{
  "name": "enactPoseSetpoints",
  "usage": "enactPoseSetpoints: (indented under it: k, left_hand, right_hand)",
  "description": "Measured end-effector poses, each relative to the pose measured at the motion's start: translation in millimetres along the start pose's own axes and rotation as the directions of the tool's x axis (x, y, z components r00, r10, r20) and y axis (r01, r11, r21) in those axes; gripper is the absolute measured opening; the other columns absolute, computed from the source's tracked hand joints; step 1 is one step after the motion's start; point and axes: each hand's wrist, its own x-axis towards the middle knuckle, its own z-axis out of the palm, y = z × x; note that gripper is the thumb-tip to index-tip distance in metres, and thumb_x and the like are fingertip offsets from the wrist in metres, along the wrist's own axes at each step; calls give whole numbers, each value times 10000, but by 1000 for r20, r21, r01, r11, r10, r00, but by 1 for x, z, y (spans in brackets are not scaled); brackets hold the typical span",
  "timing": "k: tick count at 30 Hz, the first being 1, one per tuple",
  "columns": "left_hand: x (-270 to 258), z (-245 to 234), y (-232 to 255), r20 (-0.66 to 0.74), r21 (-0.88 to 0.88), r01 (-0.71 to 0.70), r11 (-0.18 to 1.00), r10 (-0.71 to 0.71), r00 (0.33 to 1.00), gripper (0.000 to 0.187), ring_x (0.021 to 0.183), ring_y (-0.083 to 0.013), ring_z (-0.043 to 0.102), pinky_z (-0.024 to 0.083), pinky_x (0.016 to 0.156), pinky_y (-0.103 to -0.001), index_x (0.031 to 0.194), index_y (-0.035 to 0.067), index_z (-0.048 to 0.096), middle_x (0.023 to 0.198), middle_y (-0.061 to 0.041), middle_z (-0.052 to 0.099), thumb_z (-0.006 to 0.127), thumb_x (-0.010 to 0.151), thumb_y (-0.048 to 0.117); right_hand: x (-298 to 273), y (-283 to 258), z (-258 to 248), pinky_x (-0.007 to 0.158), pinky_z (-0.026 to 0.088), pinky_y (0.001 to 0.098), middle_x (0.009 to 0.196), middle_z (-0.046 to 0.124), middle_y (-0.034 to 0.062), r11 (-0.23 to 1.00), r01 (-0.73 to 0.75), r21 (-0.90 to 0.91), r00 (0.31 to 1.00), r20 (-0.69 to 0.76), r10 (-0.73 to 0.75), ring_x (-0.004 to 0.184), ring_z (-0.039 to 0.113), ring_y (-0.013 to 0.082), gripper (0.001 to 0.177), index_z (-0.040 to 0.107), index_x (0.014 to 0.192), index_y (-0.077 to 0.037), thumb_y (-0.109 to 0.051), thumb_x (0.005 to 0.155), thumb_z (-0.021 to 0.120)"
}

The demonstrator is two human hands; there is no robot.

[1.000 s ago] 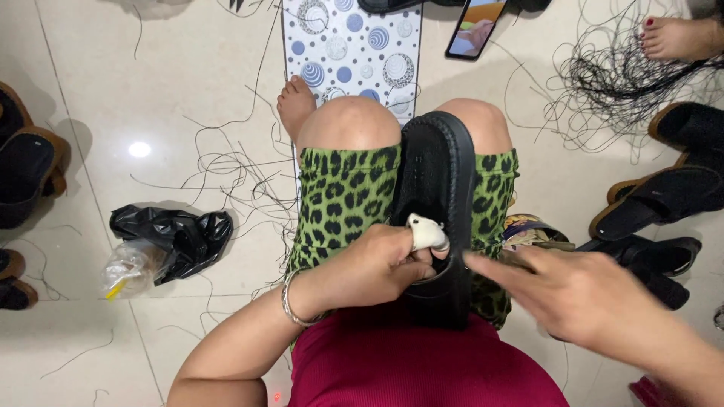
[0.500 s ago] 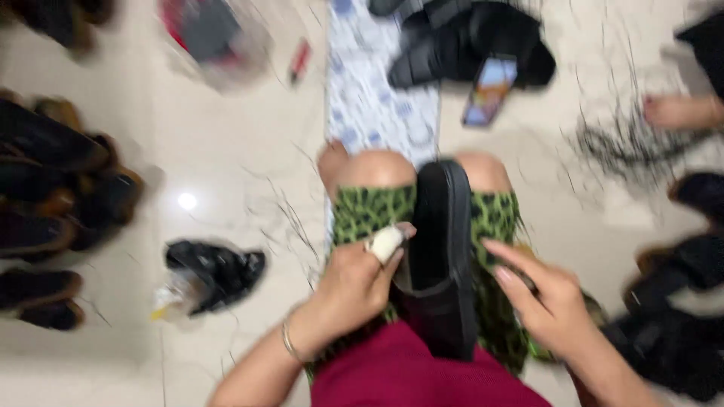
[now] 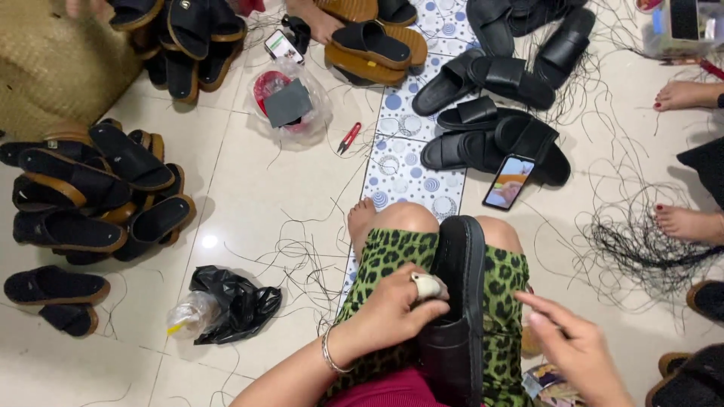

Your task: Hand-stitching the sole of a sandal to its upper part using a needle and thread.

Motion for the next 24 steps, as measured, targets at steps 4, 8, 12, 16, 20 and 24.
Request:
enactPoseSetpoints:
  k: [4,8,12,16,20,24]
  left_hand:
    - [5,13,-11,365,-101,275,956,-221,904,197,642,-204,674,535,654,-314,1001,48,764,860,-90,764,681,931,214]
    - [12,25,-39,527,-241,520,819,-340,779,193,621,-86,589,484,590,-223,966,-3,768,800,-35,729,717,952,183]
    - [16,20,-29,500,-65,426,902,-340,796,209,670,-196,660,557,676,-310,904,-39,724,831,-115,740,715,891,169]
    - [20,26,-31,506,-37,429,903,-353,787,184,719,-193,707,575,721,-288,991,-20,757,883,-114,775,735,865,112]
    - [16,18,-22,484,-50,431,901,-355,800,166,704,-181,710,571,695,-278,987,-3,753,870,-100,774,715,888,125]
    - [11,18,-24,423,-18,273,962,-240,874,162,672,-214,707,568,645,-306,950,-7,731,868,-113,768,705,906,146]
  right_hand:
    - [-19,24,-1,1013,602,405,1262,823,-30,990,107,-87,983,158,-93,1145,731,179,414,844,1134,-208,-346,755,750]
    - [-16,55,8,478,505,261,995,824,125,941,201,272,947,190,-257,581,610,136,117,860,779,52,12,798,752]
    - [-23,50,5,678,514,347,1081,749,146,910,275,311,922,183,-341,821,654,192,231,743,910,-17,-221,902,633]
    - [-28,38,9,777,616,314,870,875,54,963,262,60,951,156,-268,805,796,150,132,881,713,-32,-113,775,798]
    - [-20,51,6,403,469,265,925,780,155,921,192,339,950,173,-261,502,559,141,194,758,752,66,-41,891,676]
    - [-26,53,9,752,594,318,1039,806,58,973,220,75,958,173,-230,771,730,139,237,815,859,-46,-269,782,783]
